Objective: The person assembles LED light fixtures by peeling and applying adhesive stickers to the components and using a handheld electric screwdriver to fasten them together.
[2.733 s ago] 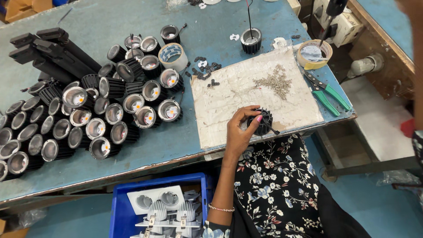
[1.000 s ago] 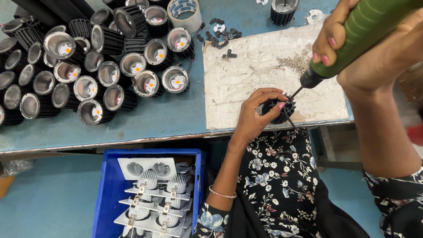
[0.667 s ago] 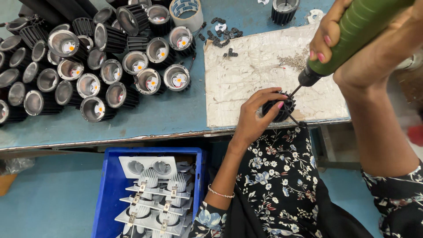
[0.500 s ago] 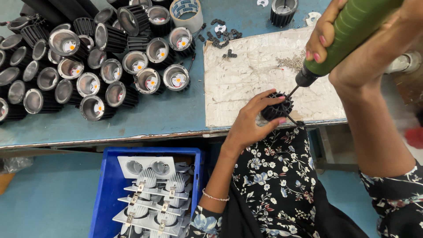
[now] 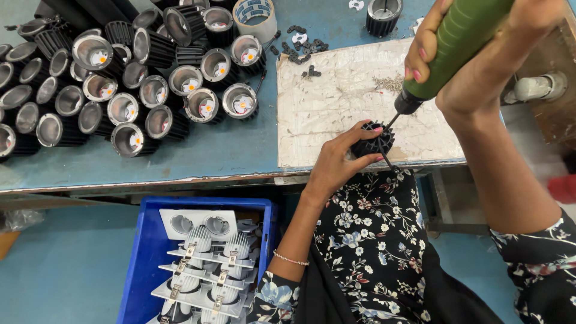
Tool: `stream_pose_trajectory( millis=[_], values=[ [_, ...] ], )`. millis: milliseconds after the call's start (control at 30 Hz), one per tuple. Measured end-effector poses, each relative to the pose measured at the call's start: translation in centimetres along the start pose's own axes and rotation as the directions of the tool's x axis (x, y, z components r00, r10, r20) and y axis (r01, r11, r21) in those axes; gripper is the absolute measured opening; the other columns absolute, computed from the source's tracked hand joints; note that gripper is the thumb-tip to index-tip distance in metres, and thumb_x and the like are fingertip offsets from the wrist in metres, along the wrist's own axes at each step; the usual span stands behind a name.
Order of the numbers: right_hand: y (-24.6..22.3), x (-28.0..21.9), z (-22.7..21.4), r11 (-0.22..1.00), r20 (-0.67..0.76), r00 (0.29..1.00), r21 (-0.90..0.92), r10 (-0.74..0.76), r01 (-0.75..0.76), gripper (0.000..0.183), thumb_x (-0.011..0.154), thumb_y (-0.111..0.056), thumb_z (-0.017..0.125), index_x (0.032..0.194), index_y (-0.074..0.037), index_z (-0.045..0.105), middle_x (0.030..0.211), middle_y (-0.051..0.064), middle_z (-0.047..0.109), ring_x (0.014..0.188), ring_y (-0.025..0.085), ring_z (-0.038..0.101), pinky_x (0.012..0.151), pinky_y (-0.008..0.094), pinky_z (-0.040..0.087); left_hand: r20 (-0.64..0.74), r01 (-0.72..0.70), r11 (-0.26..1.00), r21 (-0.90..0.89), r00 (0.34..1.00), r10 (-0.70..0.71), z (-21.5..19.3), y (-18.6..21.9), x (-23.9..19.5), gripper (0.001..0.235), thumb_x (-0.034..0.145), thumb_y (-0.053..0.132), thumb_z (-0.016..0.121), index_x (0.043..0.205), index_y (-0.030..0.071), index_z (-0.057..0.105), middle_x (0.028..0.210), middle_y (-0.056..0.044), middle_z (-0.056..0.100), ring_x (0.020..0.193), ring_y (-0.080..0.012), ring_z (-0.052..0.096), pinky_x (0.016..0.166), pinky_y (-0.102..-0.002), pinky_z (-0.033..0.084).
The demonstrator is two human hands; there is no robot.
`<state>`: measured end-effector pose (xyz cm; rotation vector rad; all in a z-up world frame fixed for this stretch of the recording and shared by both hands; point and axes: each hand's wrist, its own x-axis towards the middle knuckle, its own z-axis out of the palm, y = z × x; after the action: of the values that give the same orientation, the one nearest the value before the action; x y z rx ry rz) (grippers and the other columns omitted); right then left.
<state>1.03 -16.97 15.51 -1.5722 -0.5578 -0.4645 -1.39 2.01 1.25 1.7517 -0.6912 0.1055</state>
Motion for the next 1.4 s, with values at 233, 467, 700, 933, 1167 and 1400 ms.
stream_pose_trajectory(
  millis=[233, 467, 700, 933, 1167, 1400],
  values=[
    [0.1, -0.3, 0.4, 1.0, 0.018, 1.0, 0.008, -0.005, 0.005, 0.096, 0.092, -0.092, 0.026, 0.104, 0.003, 0.04, 0.071, 0.017, 0.045, 0.051, 0.026, 0.047, 0.054, 0.039, 0.045, -0.01, -0.015, 1.0, -0.019, 1.0, 0.015, 0.1, -0.2, 0.0, 0.047, 0.081, 0.024, 0.085, 0.123, 0.009, 0.071, 0.132, -0.009, 0.073, 0.14, -0.0248, 0.06, 0.112, -0.037, 0.051],
    [1.6, -0.3, -1.6, 1.0, 0.033, 0.999, -0.003, 0.0, 0.0, 0.095, 0.089, -0.093, 0.02, 0.084, 0.0, 0.038, 0.065, 0.015, 0.043, 0.05, 0.026, 0.047, 0.055, 0.039, 0.045, -0.033, 0.007, 1.0, -0.009, 0.999, -0.007, 0.4, -0.4, -0.2, 0.05, 0.079, 0.027, 0.086, 0.124, 0.011, 0.072, 0.134, -0.01, 0.07, 0.136, -0.0257, 0.062, 0.11, -0.037, 0.053],
    [4.6, 0.5, -10.7, 0.987, -0.032, 0.999, 0.162, 0.01, -0.005, 0.077, 0.095, -0.078, 0.024, 0.09, -0.003, 0.042, 0.07, 0.012, 0.043, 0.057, 0.025, 0.051, 0.06, 0.04, 0.047, -0.053, 0.013, 0.999, 0.03, 0.999, -0.011, 0.8, 0.0, -0.3, 0.051, 0.083, 0.033, 0.084, 0.129, 0.015, 0.071, 0.14, -0.011, 0.071, 0.144, -0.0268, 0.059, 0.117, -0.038, 0.05],
    [6.7, -2.9, -19.2, 0.931, -0.033, 0.996, 0.36, 0.078, -0.061, 0.053, 0.102, -0.061, 0.032, 0.102, -0.009, 0.044, 0.075, 0.009, 0.044, 0.058, 0.024, 0.05, 0.062, 0.04, 0.048, 0.083, -0.095, 0.962, -0.255, 0.989, 0.119, -2.3, 0.7, 1.3, 0.06, 0.087, 0.025, 0.072, 0.144, 0.015, 0.059, 0.16, -0.017, 0.043, 0.152, -0.035, 0.029, 0.12, -0.046, 0.023],
    [7.7, -6.8, -24.6, 0.857, -0.007, 0.996, 0.509, 0.088, -0.072, 0.03, 0.11, -0.043, 0.039, 0.113, -0.014, 0.045, 0.079, 0.005, 0.045, 0.06, 0.022, 0.049, 0.064, 0.04, 0.048, 0.125, -0.154, 0.984, 0.092, 0.982, 0.142, 4.0, -2.4, 12.2, 0.01, 0.091, 0.022, 0.073, 0.099, 0.016, 0.077, 0.097, -0.004, 0.071, 0.098, -0.0208, 0.068, 0.089, -0.038, 0.055],
    [9.8, -8.7, -28.8, 0.809, 0.033, 0.996, 0.581, 0.084, -0.087, 0.009, 0.117, -0.025, 0.046, 0.124, -0.019, 0.047, 0.083, 0.002, 0.045, 0.061, 0.02, 0.049, 0.065, 0.041, 0.049, 0.27, -0.375, 0.859, 0.348, 0.918, 0.292, 8.5, -6.0, 17.6, 0.013, 0.069, 0.012, 0.083, 0.073, 0.014, 0.071, 0.092, -0.003, 0.065, 0.099, -0.0242, 0.064, 0.081, -0.04, 0.054]
  ],
)
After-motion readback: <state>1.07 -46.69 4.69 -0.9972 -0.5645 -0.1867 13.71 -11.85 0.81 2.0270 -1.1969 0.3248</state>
